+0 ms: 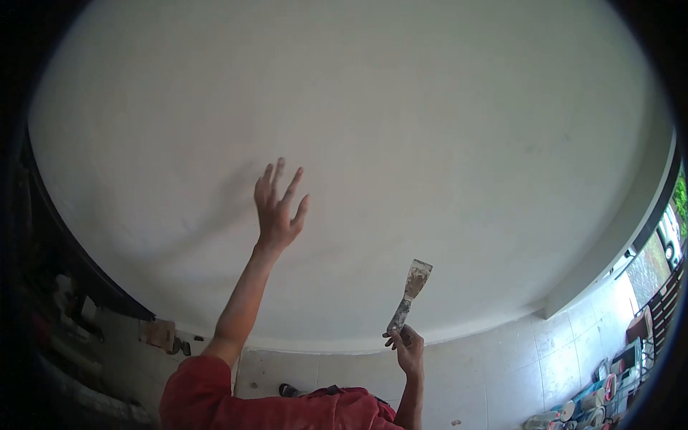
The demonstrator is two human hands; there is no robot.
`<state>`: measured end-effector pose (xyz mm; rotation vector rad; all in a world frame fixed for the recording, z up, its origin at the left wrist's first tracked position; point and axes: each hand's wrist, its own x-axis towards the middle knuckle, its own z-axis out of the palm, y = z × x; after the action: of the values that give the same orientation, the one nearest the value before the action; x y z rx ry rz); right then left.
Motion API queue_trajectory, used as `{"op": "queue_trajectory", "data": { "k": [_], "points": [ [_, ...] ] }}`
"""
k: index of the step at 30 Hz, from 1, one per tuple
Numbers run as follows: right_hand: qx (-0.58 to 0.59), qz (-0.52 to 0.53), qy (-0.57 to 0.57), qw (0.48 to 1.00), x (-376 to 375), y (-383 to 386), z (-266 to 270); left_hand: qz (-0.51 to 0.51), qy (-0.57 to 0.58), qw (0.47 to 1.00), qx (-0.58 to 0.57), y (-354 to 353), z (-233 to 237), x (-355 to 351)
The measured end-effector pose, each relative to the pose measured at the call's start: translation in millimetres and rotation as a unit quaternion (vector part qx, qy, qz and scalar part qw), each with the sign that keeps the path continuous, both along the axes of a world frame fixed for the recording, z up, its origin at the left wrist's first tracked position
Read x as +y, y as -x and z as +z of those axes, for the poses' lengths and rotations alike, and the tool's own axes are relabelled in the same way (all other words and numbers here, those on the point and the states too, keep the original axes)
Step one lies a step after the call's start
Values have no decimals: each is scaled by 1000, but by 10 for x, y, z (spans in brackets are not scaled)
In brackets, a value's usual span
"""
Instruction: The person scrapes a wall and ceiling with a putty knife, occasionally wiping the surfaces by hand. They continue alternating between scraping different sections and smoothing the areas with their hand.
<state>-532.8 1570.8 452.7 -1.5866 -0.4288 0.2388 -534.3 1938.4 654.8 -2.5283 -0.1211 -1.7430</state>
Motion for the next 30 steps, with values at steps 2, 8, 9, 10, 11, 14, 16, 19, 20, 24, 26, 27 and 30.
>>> {"op": "queue_trajectory", "data": {
  "k": [2, 8, 9, 10, 11, 14, 16, 19, 20, 24, 26, 27, 30],
  "points": [
    [2, -1, 2, 1000, -3, 1, 17, 51, -53, 997, 26, -332, -203, 328],
    [33, -27, -6, 999, 36, -32, -110, 103, -114, 988, -21, -436, -289, 1054],
    [40, -39, -5, 998, 44, -37, -133, 124, -98, 986, -55, -375, -234, 1176],
    [41, -36, -5, 998, 59, -35, -134, 127, -99, 986, -53, -288, -148, 1278],
    [39, -41, 0, 998, 57, -23, -119, 138, -73, 985, -69, -188, -46, 1364],
    [32, -44, 8, 998, 61, -6, -121, 155, -36, 983, -96, 117, 232, 1580],
    [22, -50, -6, 999, 81, 9, -109, 163, -26, 980, -110, 269, 299, 1656],
    [12, -36, -5, 999, 77, 24, -62, 163, 5, 977, -138, 453, 337, 1703],
    [10, -30, -5, 999, 73, 16, -53, 165, 15, 976, -143, 467, 315, 1694],
    [-1, -18, -3, 1000, 61, 20, -20, 164, 78, 967, -177, 549, 276, 1643],
    [-6, -11, -4, 1000, 32, 26, 9, 169, 89, 965, -179, 602, 289, 1626],
    [1, -11, 1, 1000, 20, 31, 25, 171, 100, 964, -179, 622, 299, 1620],
    [3, -7, 3, 1000, 16, 19, 40, 169, 105, 963, -179, 666, 330, 1646]
  ]
}}
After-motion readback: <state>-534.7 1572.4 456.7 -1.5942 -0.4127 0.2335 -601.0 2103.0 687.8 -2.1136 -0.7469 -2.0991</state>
